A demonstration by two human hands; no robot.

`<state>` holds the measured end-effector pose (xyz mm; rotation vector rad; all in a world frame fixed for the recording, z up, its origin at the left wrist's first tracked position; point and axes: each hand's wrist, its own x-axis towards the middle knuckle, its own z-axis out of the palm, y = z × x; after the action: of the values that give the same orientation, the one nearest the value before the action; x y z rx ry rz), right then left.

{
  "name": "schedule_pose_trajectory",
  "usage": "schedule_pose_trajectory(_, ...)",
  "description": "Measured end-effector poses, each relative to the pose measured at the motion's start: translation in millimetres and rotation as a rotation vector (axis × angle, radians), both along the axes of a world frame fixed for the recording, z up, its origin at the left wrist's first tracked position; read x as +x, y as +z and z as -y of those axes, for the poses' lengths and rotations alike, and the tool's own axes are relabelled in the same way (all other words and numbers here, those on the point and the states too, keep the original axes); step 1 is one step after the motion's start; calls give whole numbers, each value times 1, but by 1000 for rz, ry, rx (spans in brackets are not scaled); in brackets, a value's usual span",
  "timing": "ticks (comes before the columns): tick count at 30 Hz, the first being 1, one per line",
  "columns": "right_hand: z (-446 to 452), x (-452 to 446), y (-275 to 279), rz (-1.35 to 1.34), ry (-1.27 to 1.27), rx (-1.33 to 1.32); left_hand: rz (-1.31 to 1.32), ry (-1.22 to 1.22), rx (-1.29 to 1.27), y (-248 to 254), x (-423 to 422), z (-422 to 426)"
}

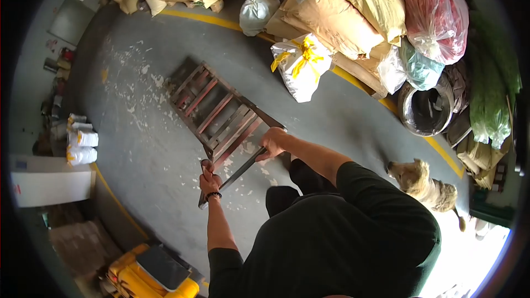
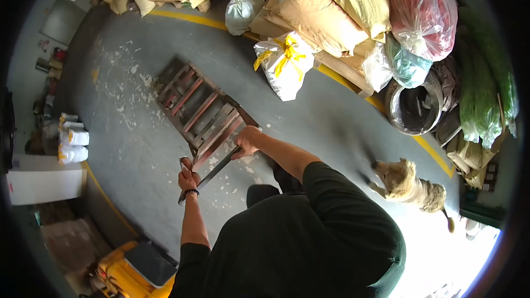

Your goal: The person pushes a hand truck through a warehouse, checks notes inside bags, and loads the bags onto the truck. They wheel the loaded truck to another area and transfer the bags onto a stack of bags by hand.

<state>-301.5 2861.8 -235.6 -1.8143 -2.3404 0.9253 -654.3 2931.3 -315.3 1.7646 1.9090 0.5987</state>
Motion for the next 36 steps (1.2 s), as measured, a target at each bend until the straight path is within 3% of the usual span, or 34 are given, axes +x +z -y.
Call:
schedule_pose_trajectory(5, -87, 16, 9, -19, 16, -27, 28, 84, -69, 1, 12, -75)
schedule_pose_trajectory(8, -139, 18, -7, -48, 20, 24, 136, 115, -47, -60, -18, -138)
schedule_pose_trajectory(12, -194, 19, -7, -67, 22, 52, 106, 93, 16, -64, -27, -191)
schedule_pose_trajectory(14, -222, 20, -7, -91, -15, 80, 743, 263, -279, -34, -7, -211)
schedule_pose_trajectory(16, -244, 11, -18, -161, -51, 152, -179, -91, 320, -28, -12, -227)
schedule_pose_trajectory(18, -268, 9, -18, -193, -79, 179, -28, 16, 65, -50, -30, -259)
schedule_pose_trajectory(21, -299, 6, -25, -204, -93, 175, -56, 64, -51, 9, 2, -279)
schedule_pose_trajectory(25, -321, -4, -22, -322, -225, 253, -166, 7, -83, 4, -13, -312)
schedule_pose_trajectory(27, -328, 0, -19, -552, -324, 406, -257, -55, -88, 3, -13, -325)
schedule_pose_trajectory(28, -332, 5, -18, -666, -375, 483, -87, 25, -131, -15, -31, -332)
schedule_pose_trajectory(29, -335, 11, -21, -773, -513, 555, 82, 105, -176, -44, -58, -341)
schedule_pose_trajectory(31, -340, 23, -26, -977, -796, 705, 57, 128, -131, -19, -44, -345)
schedule_pose_trajectory(33, -341, 48, -49, -916, -1291, 482, -279, 13, -212, -2, -46, -352)
schedule_pose_trajectory(34, -341, 70, -66, -1027, -1469, 404, -445, -50, -249, 1, -47, -357)
schedule_pose_trajectory(35, -343, 96, -88, -1138, -1641, 325, 268, 437, -310, -5, -48, -367)
schedule_pose_trajectory(36, -338, 121, -131, -1101, -1672, 408, 996, 913, -335, -13, -45, -377)
